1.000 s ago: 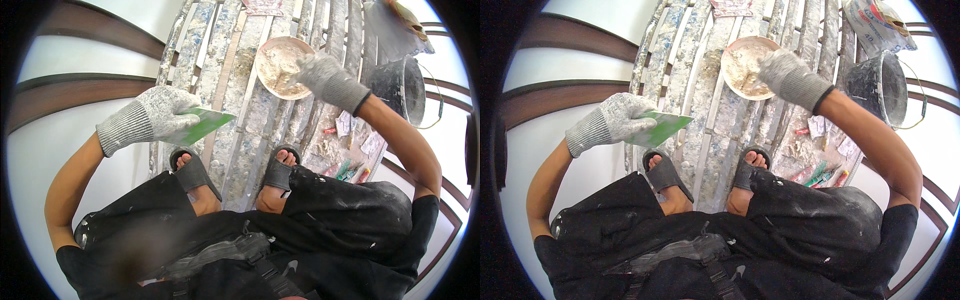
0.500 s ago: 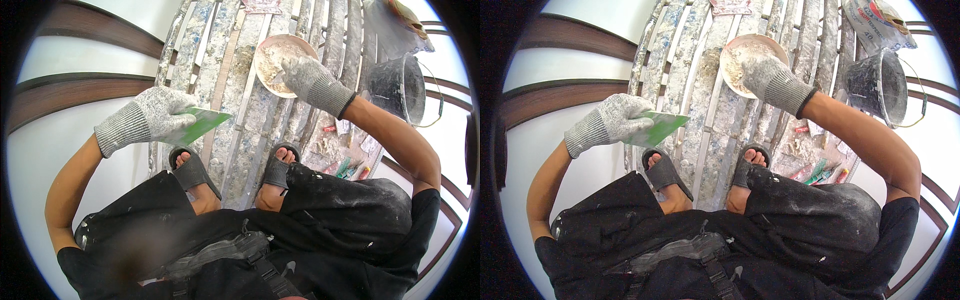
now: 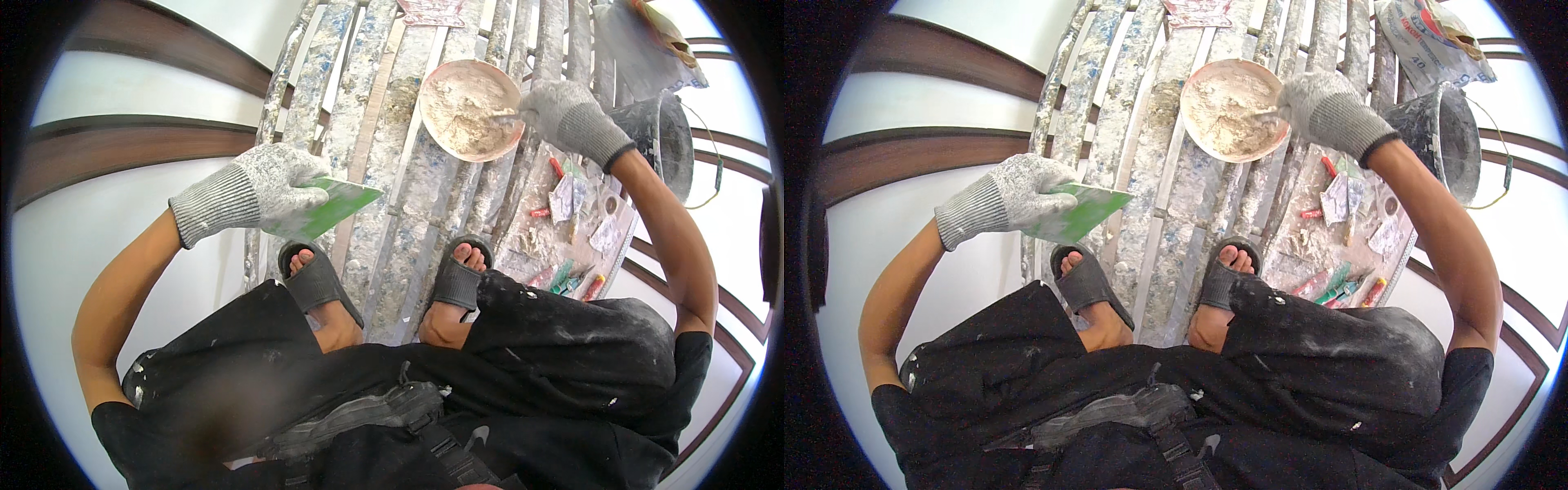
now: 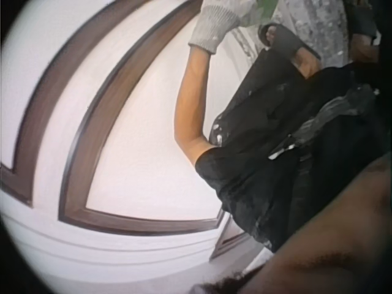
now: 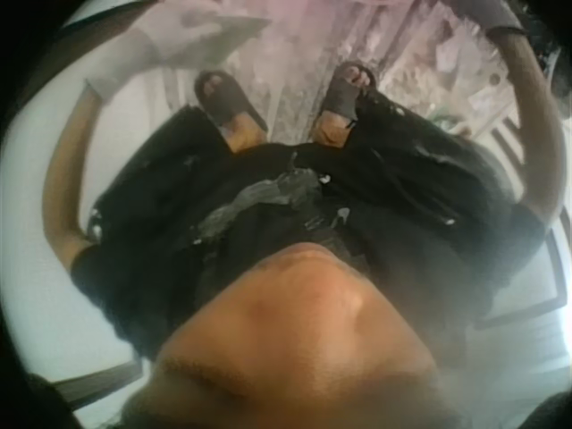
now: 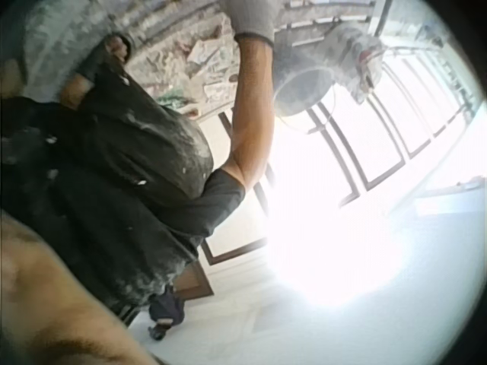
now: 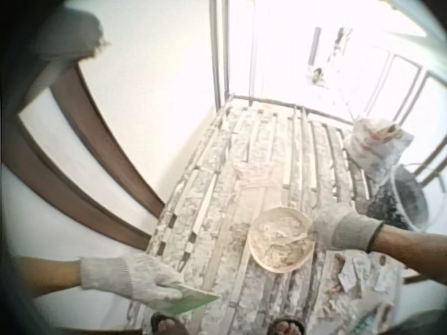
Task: The person mixes putty in a bowl using a spatula, transfers the mixture onto a plastic spreader, and applies the putty to the wall surface along the decorative ceiling molding.
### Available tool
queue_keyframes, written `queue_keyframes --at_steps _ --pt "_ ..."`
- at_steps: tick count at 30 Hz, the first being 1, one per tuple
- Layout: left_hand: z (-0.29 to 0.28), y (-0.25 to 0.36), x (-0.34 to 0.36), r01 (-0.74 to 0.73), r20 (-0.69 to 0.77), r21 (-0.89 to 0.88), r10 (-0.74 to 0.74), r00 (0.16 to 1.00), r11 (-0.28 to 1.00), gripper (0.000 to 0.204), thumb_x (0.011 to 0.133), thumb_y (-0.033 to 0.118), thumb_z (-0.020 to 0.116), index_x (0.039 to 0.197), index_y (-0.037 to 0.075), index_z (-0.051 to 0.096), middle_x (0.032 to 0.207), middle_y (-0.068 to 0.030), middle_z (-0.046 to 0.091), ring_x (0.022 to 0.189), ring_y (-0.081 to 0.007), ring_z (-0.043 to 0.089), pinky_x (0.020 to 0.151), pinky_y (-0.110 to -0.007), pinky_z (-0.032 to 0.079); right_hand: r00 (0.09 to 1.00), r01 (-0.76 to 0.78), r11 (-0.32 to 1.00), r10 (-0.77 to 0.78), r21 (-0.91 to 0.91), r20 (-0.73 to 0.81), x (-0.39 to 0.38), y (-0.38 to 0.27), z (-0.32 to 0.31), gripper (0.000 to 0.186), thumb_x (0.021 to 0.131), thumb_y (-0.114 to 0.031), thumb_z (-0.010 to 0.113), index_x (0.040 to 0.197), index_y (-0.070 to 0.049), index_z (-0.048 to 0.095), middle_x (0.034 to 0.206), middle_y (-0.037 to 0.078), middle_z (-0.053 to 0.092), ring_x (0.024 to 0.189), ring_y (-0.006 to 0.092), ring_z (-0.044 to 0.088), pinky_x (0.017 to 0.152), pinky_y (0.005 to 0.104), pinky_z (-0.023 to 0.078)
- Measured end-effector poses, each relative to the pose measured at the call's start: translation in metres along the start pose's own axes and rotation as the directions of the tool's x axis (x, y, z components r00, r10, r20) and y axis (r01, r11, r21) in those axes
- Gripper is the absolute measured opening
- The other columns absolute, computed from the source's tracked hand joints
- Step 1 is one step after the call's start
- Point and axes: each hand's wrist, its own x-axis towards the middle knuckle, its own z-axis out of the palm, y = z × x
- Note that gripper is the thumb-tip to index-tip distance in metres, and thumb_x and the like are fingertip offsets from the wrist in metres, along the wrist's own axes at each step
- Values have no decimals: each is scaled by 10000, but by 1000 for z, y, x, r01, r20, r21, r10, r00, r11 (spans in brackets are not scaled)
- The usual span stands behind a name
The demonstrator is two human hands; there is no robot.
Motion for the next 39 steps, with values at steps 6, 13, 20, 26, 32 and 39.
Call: queue_keyframes --at_steps 6,13,20,26,32,39 --pt "0 12 26 -46 53 59 43 998 997 410 965 417 630 1123 50 725 975 -208 737 936 -329 734 873 -431 564 988 44 987 -67 -156 -141 24 21 30 301 935 -273 611 931 -8 755 878 211 734 822 365 737 804 463 590" --pt "38 27 85 -154 42 -29 155 987 988 450 964 487 600 1128 89 732 1014 -173 743 964 -291 720 889 -419 553 940 183 967 -225 -179 -257 13 20 68 179 856 -183 672 899 -26 747 825 210 720 789 352 743 738 469 600" --pt "94 51 166 -272 -117 -316 247 962 909 452 1027 478 537 1180 87 705 1145 -187 710 1064 -347 691 937 -443 538 993 -74 975 92 -210 77 26 1 3 292 971 -258 585 922 -28 757 858 225 738 833 333 762 794 467 610" --pt "171 89 209 -365 -362 -463 203 910 808 381 1010 411 619 1105 53 710 1054 -189 724 994 -347 690 902 -453 531 968 -72 976 18 -207 -251 36 26 24 346 1002 -311 594 994 5 735 885 220 736 859 360 750 744 465 601" --pt "195 83 207 34 -92 -818 -190 978 573 383 999 387 630 1076 19 707 979 -185 715 949 -340 702 860 -455 538 990 -55 998 50 -37 -132 43 7 41 395 1002 -327 587 970 32 747 835 248 725 800 388 740 723 483 600" --pt "191 77 210 -113 -312 -625 -114 943 772 359 991 353 643 1082 13 712 930 -180 726 884 -300 715 814 -431 550 989 0 1000 4 29 -149 24 -1 28 458 980 -406 641 1128 25 694 757 236 719 720 394 732 684 478 596"
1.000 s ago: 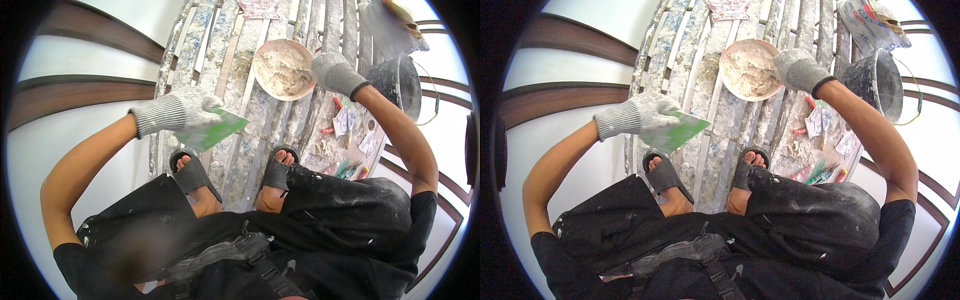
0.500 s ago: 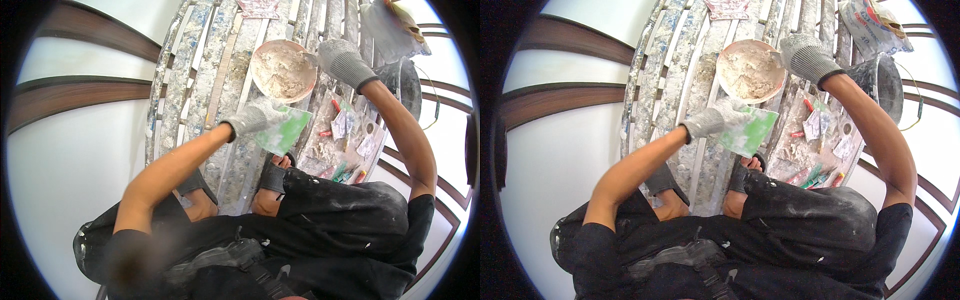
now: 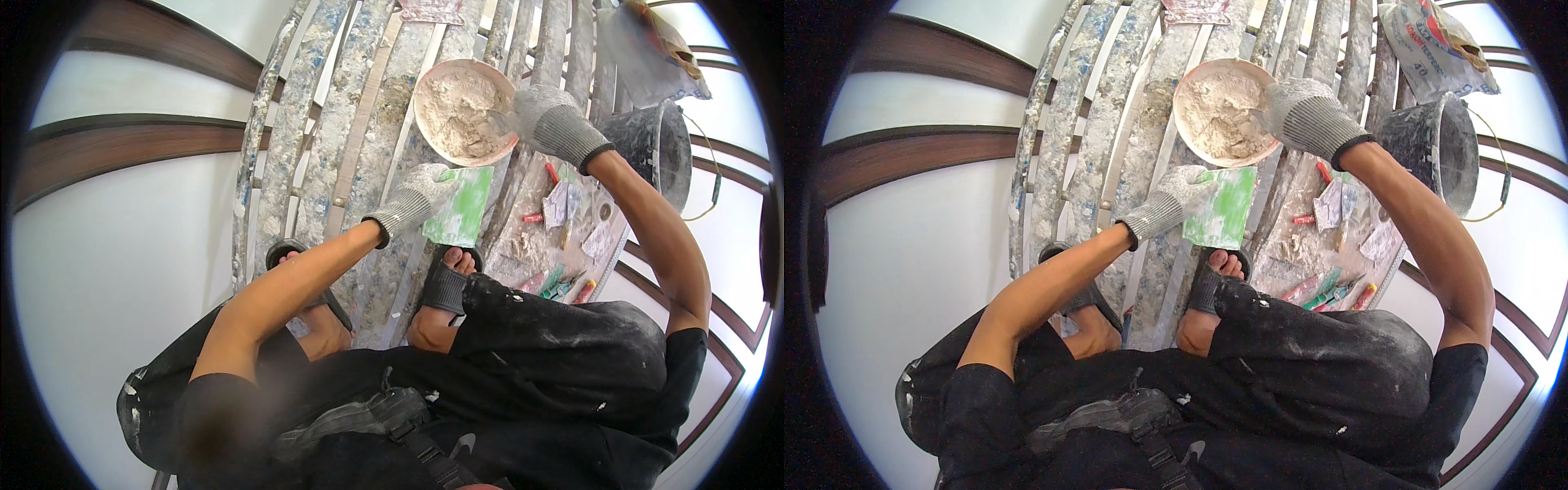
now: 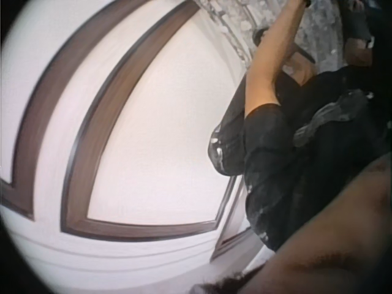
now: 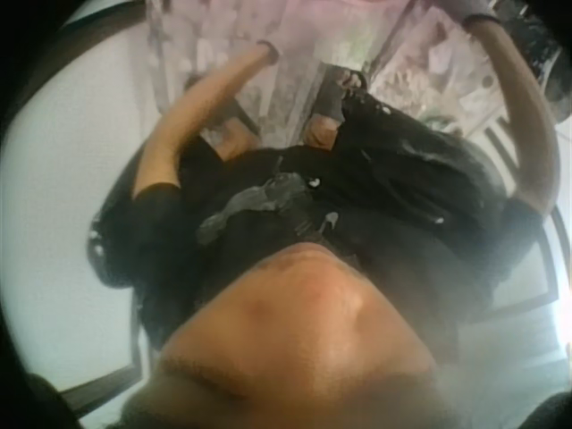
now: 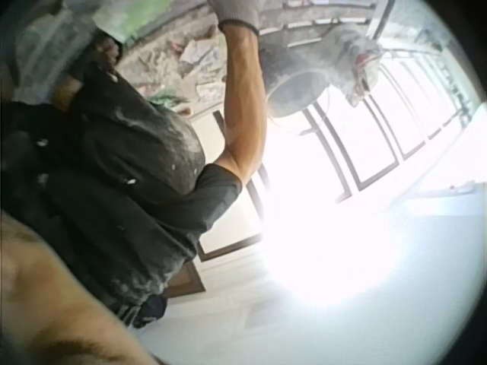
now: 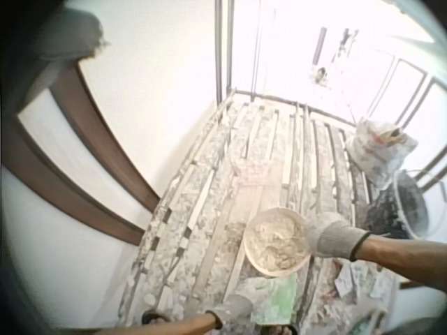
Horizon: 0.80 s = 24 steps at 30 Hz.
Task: The person mixes putty in a bowl using a spatula, transfers the mixture onto a plastic spreader, and applies the putty to the wall surface along the decorative ceiling molding.
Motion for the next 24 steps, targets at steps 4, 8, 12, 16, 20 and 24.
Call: queue_keyframes --at_steps 4,8,12,16,20,24 --pt "3 -6 3 -66 3 -6 66 998 998 349 1000 344 627 1080 16 714 963 -191 730 927 -337 708 843 -450 542 992 45 997 -37 -64 122 7 -26 -8 325 962 -350 666 1014 -34 723 753 170 713 694 336 734 650 456 600" --pt "3 0 6 -64 3 8 64 998 998 337 1006 337 623 1094 26 717 963 -186 731 925 -328 706 851 -439 542 986 167 950 -158 -263 57 -5 -57 7 164 943 -213 653 918 -70 730 782 101 687 721 270 729 638 424 599" --pt "-2 -6 3 -93 -35 -45 91 995 995 351 999 349 636 1106 26 722 964 -176 724 900 -311 698 842 -426 537 952 281 886 -305 -369 -6 -18 -57 16 124 905 -111 628 886 -41 729 832 124 692 771 256 738 647 404 604" --pt "-8 -10 1 -44 -47 -43 42 998 998 363 993 355 642 1126 28 727 995 -166 723 922 -302 694 857 -421 527 961 111 936 -17 -333 275 17 -35 -10 227 970 -197 584 971 -17 723 803 168 698 787 274 753 700 415 613" --pt "-12 6 -1 -26 -42 -104 22 999 994 375 994 356 639 1155 29 724 1019 -176 723 971 -299 692 895 -415 521 998 -64 994 64 -88 4 37 -5 -20 369 1044 -291 516 1046 24 708 835 212 697 876 321 751 784 462 602" --pt "-14 -1 0 -79 -93 -55 73 993 995 387 995 357 646 1196 33 711 1066 -194 717 1021 -322 686 918 -421 522 1000 8 999 -8 -39 23 64 12 -27 471 1049 -419 536 1105 31 662 949 233 714 912 332 732 837 445 581"
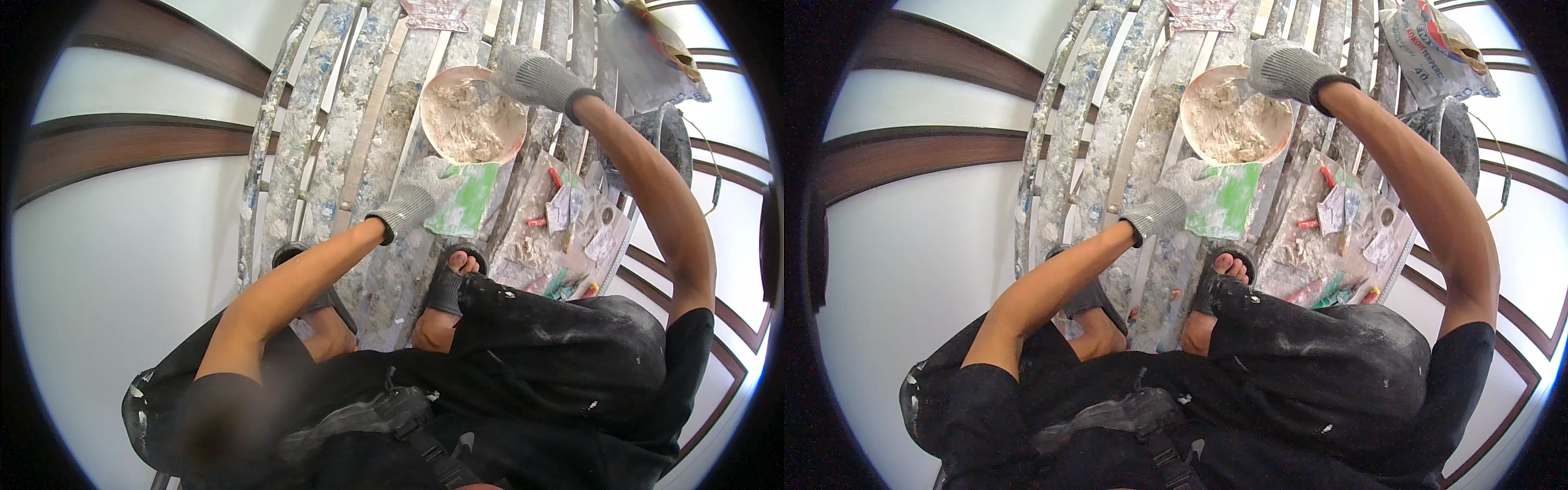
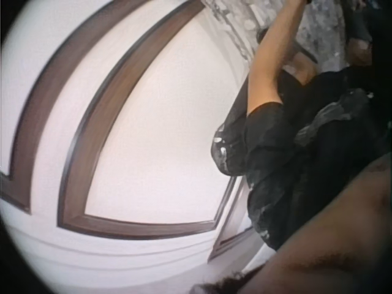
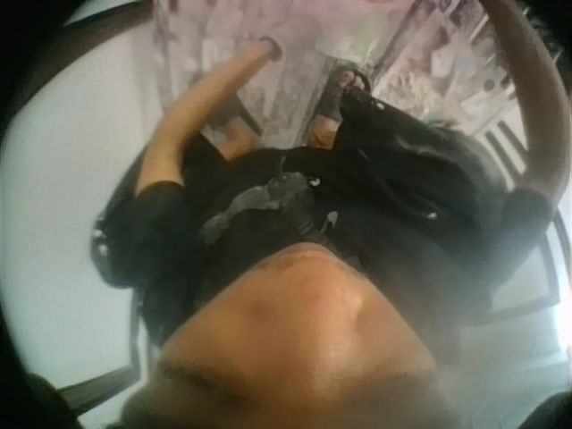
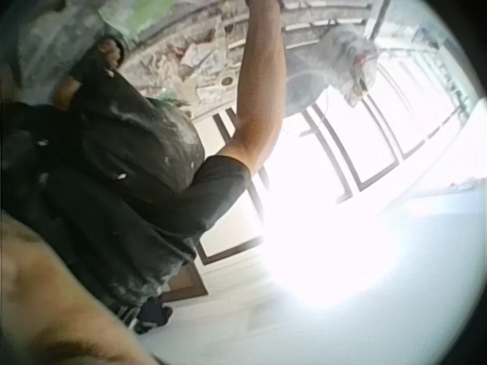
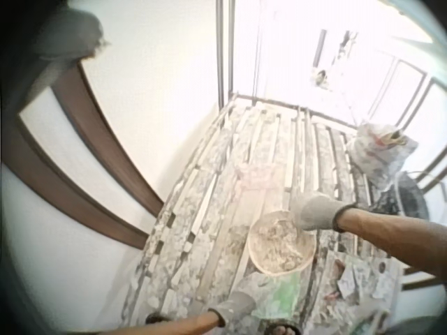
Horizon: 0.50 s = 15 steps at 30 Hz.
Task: The person mixes putty in a bowl using a spatula, transfers the mixture onto a plastic spreader, and applies the putty to the wall surface along the decorative ceiling molding.
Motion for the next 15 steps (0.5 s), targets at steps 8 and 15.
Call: queue_keyframes --at_steps 8,15 --pt "-1 2 -4 -12 -68 83 17 998 997 411 991 372 668 1201 19 688 1146 -194 696 1077 -335 667 947 -428 515 954 100 977 -40 -189 296 40 -20 -12 386 1030 -327 565 1108 36 671 910 229 725 881 286 738 796 415 581" --pt "-5 2 3 22 3 62 -23 1000 998 411 997 404 642 1167 32 680 1146 -198 677 1095 -350 647 955 -441 501 949 308 920 -314 -243 14 23 -56 36 338 1037 -254 550 1092 51 684 947 246 729 842 320 746 806 443 615"
